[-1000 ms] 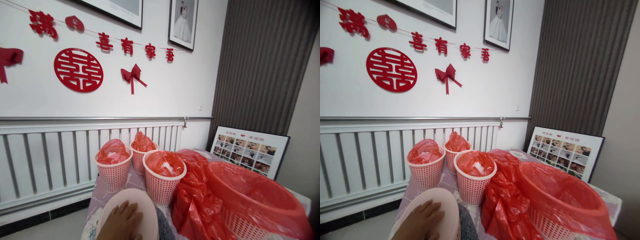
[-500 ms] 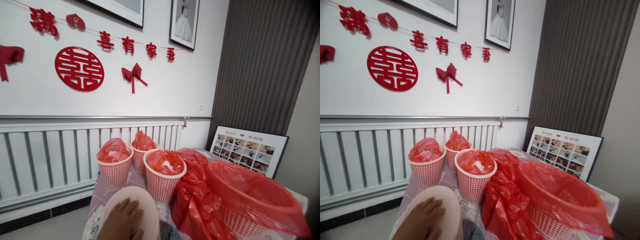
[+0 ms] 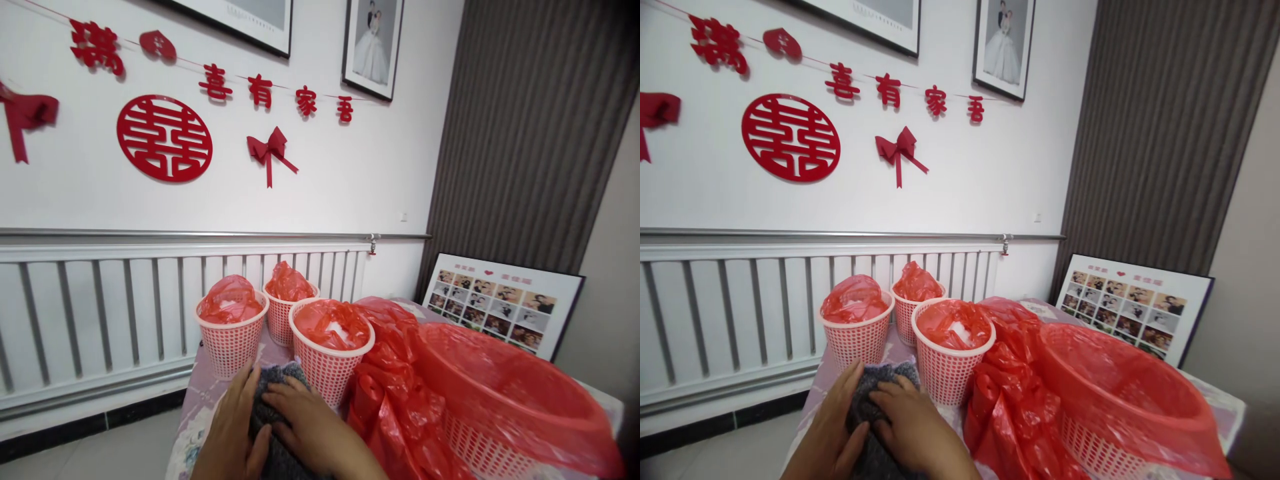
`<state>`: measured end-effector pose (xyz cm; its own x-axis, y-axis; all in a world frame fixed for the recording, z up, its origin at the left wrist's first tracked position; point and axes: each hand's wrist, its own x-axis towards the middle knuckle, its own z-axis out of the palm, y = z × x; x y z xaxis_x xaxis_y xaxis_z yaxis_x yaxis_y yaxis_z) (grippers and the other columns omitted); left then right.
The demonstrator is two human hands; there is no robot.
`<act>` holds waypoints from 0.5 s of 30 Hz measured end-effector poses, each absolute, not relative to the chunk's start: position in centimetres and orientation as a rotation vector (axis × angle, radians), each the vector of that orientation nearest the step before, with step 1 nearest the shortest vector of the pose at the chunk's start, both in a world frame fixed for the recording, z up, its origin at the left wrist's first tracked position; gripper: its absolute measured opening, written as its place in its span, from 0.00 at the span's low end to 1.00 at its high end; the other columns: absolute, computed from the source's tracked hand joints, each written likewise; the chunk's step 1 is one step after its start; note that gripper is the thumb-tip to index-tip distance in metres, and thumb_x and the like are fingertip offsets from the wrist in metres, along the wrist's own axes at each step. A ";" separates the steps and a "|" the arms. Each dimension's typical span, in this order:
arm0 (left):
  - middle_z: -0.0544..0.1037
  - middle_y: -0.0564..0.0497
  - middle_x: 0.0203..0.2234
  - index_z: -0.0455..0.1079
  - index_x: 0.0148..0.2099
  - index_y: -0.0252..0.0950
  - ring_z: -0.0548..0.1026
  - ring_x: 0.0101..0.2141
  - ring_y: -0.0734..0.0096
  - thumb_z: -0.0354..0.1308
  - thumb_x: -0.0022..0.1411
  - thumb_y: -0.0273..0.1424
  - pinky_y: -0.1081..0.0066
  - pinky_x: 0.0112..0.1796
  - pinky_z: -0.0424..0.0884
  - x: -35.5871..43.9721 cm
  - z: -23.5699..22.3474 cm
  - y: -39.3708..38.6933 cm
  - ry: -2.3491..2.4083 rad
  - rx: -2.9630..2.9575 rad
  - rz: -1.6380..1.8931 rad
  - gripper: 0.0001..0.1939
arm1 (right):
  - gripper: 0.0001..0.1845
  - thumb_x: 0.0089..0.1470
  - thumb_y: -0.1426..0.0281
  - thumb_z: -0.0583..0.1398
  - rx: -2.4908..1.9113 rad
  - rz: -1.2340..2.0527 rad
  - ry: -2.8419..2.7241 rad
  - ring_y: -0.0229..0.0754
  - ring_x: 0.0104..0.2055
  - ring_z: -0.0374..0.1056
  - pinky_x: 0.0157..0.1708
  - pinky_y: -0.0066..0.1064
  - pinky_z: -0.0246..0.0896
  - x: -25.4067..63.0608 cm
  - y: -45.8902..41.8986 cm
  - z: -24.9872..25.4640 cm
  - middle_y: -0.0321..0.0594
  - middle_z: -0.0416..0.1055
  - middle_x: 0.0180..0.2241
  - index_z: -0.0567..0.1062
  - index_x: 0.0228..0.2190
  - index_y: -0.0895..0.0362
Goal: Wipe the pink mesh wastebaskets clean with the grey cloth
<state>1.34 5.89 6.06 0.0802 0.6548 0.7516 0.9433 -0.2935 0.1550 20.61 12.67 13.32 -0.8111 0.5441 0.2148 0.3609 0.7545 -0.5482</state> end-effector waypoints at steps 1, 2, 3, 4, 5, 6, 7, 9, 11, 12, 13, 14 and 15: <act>0.58 0.37 0.68 0.32 0.74 0.41 0.60 0.66 0.51 0.51 0.66 0.29 0.50 0.58 0.70 1.3 6.1 5.9 -1.587 -2.009 -1.049 0.41 | 0.25 0.61 0.66 0.57 -0.681 0.640 -2.674 0.58 0.69 0.49 0.66 0.58 0.42 20.0 13.4 13.4 0.37 0.63 0.64 0.69 0.59 0.44; 0.57 0.37 0.68 0.32 0.74 0.41 0.59 0.66 0.50 0.52 0.66 0.30 0.49 0.58 0.69 1.3 6.2 5.9 -1.589 -2.019 -1.037 0.42 | 0.26 0.61 0.65 0.57 -0.666 0.574 -2.745 0.59 0.68 0.49 0.66 0.59 0.44 19.2 14.2 13.5 0.38 0.61 0.65 0.67 0.61 0.44; 0.56 0.36 0.69 0.32 0.74 0.41 0.58 0.66 0.48 0.53 0.65 0.31 0.48 0.57 0.70 1.3 6.1 6.0 -1.586 -2.026 -1.023 0.43 | 0.27 0.61 0.65 0.56 -0.654 0.517 -2.793 0.59 0.68 0.51 0.65 0.59 0.47 18.4 15.1 13.6 0.39 0.60 0.66 0.66 0.62 0.45; 0.55 0.35 0.69 0.32 0.74 0.40 0.57 0.67 0.47 0.53 0.65 0.33 0.47 0.57 0.70 1.2 6.1 6.0 -1.583 -2.031 -1.010 0.44 | 0.27 0.61 0.64 0.56 -0.654 0.482 -2.816 0.59 0.67 0.53 0.64 0.58 0.49 17.6 15.9 13.6 0.41 0.59 0.66 0.65 0.62 0.46; 0.55 0.34 0.69 0.31 0.74 0.39 0.57 0.67 0.46 0.54 0.65 0.34 0.46 0.56 0.70 1.1 6.1 6.1 -1.580 -2.031 -0.996 0.44 | 0.27 0.62 0.64 0.55 -0.670 0.452 -2.828 0.60 0.65 0.56 0.62 0.58 0.53 16.7 16.6 13.6 0.43 0.60 0.65 0.65 0.62 0.48; 0.54 0.33 0.69 0.31 0.74 0.39 0.57 0.67 0.44 0.55 0.65 0.36 0.45 0.56 0.70 1.1 6.0 6.2 -1.576 -2.027 -0.986 0.45 | 0.27 0.62 0.64 0.55 -0.698 0.423 -2.833 0.60 0.63 0.59 0.60 0.58 0.56 15.9 17.1 13.7 0.46 0.62 0.64 0.65 0.62 0.50; 0.54 0.32 0.69 0.31 0.74 0.38 0.56 0.67 0.43 0.55 0.65 0.38 0.43 0.55 0.70 1.0 6.0 6.2 -1.574 -2.018 -0.980 0.45 | 0.27 0.63 0.63 0.54 -0.729 0.396 -2.837 0.61 0.61 0.60 0.59 0.60 0.57 15.1 17.4 13.7 0.49 0.64 0.62 0.65 0.61 0.52; 0.52 0.29 0.69 0.32 0.74 0.36 0.55 0.67 0.40 0.55 0.65 0.41 0.40 0.55 0.69 1.0 6.0 6.2 -1.579 -1.999 -0.980 0.46 | 0.26 0.63 0.62 0.53 -0.743 0.354 -2.853 0.65 0.62 0.59 0.57 0.65 0.57 13.9 17.3 13.7 0.50 0.64 0.62 0.66 0.61 0.52; 0.50 0.28 0.69 0.32 0.74 0.36 0.54 0.67 0.37 0.55 0.64 0.43 0.38 0.55 0.68 1.1 6.2 6.0 -1.584 -1.982 -0.983 0.47 | 0.27 0.61 0.62 0.55 -0.648 0.341 -2.899 0.68 0.66 0.52 0.57 0.71 0.51 13.1 16.4 13.8 0.49 0.59 0.65 0.65 0.61 0.49; 0.48 0.28 0.70 0.32 0.74 0.36 0.53 0.67 0.37 0.55 0.64 0.43 0.37 0.55 0.67 1.2 6.3 5.9 -1.588 -1.970 -0.979 0.47 | 0.27 0.61 0.62 0.56 -0.566 0.346 -2.932 0.69 0.67 0.49 0.58 0.73 0.48 12.9 15.9 13.8 0.48 0.56 0.67 0.64 0.61 0.47; 0.47 0.28 0.70 0.32 0.74 0.37 0.52 0.67 0.36 0.55 0.64 0.44 0.36 0.55 0.67 1.2 6.4 5.7 -1.591 -1.957 -0.968 0.47 | 0.27 0.61 0.62 0.56 -0.476 0.352 -2.959 0.68 0.68 0.46 0.58 0.74 0.45 12.7 15.4 13.8 0.46 0.53 0.68 0.64 0.61 0.45; 0.47 0.28 0.70 0.32 0.74 0.38 0.52 0.67 0.35 0.56 0.63 0.44 0.35 0.54 0.66 1.3 6.6 5.5 -1.587 -1.939 -0.952 0.48 | 0.26 0.62 0.64 0.55 -0.383 0.358 -2.980 0.67 0.69 0.45 0.59 0.75 0.44 12.6 15.0 13.7 0.46 0.52 0.68 0.64 0.61 0.44; 0.47 0.28 0.70 0.32 0.74 0.38 0.52 0.67 0.34 0.56 0.63 0.45 0.33 0.54 0.66 1.4 6.7 5.4 -1.583 -1.924 -0.931 0.48 | 0.26 0.63 0.65 0.54 -0.298 0.362 -2.991 0.65 0.69 0.45 0.59 0.74 0.43 12.5 14.6 13.5 0.45 0.53 0.68 0.64 0.61 0.43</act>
<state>1.40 5.42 6.69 0.1011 0.6496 0.7535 0.9743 -0.2180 0.0573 12.52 14.64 13.54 -0.9743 0.2073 0.0886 0.1802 0.9522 -0.2466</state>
